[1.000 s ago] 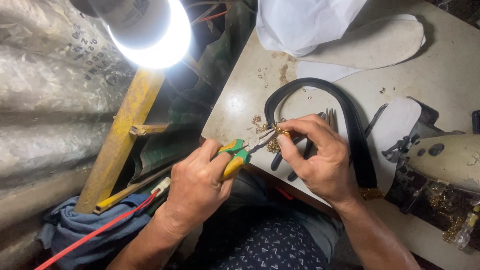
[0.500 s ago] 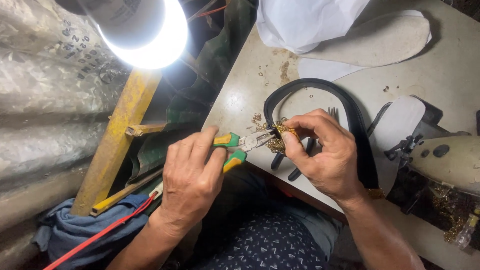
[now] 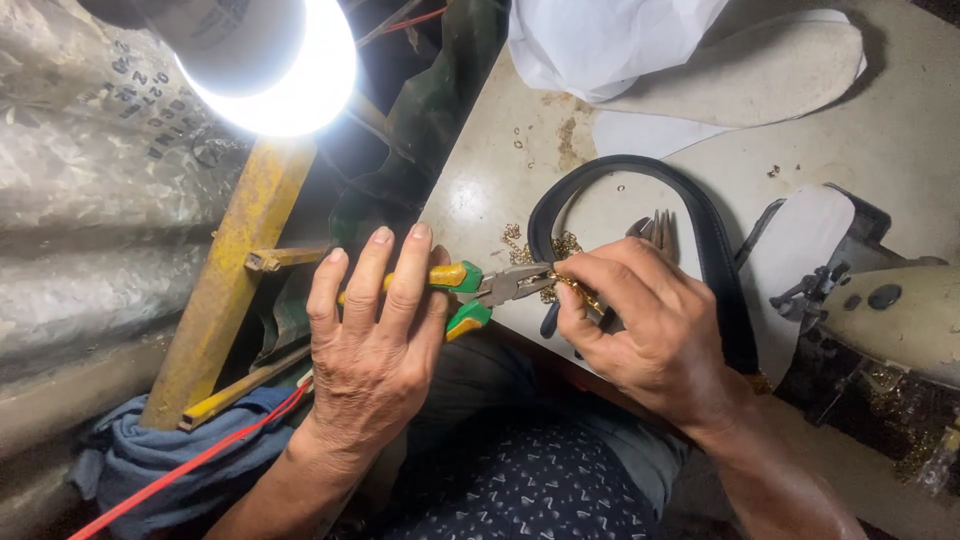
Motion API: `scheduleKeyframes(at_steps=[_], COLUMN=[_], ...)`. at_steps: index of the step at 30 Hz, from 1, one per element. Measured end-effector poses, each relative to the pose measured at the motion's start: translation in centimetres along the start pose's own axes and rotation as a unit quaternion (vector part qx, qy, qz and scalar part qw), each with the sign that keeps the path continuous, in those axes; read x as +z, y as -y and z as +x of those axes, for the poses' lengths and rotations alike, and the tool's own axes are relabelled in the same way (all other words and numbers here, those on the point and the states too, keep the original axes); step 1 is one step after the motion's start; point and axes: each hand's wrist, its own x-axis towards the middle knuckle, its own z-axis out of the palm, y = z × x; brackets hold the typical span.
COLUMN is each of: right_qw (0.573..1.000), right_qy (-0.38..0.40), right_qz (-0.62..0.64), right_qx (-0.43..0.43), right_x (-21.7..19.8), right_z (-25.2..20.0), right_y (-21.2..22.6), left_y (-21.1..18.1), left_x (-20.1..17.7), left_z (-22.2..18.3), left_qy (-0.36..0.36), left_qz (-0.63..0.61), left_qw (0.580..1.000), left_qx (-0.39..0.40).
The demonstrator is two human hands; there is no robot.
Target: Attaching a decorative gold chain to a black leather belt using pliers at a repair bench.
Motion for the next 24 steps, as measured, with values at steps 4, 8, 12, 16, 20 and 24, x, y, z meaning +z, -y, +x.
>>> scheduleKeyframes(at_steps=[4, 8, 12, 16, 20, 24], right_qw=[0.998, 0.997, 0.996, 0.996, 0.998, 0.999], right_qy=[0.006, 0.007, 0.010, 0.011, 0.018, 0.027], right_qz=[-0.062, -0.068, -0.089, -0.089, -0.064, -0.039], right_qx=[-0.028, -0.036, -0.030, -0.025, -0.019, -0.006], right_x=[-0.23, -0.18, -0.06, -0.01, -0.20, -0.11], right_z=[0.17, 0.18, 0.08, 0.17, 0.41, 0.44], right_y=[0.46, 0.54, 0.59, 0.62, 0.68, 0.39], left_y=[0.08, 0.11, 0.10, 0.24, 0.36, 0.51], left_x=[-0.17, -0.19, -0.11, -0.23, -0.31, 0.01], left_z=[-0.18, -0.34, -0.44, -0.08, 0.16, -0.17], left_qy=[0.013, 0.012, 0.010, 0.006, 0.019, 0.021], left_qz=[-0.024, -0.021, -0.028, -0.048, -0.033, -0.063], left_qw=[1.000, 1.000, 1.000, 0.999, 0.999, 0.998], left_qx=[0.001, 0.004, 0.000, 0.001, 0.000, -0.003])
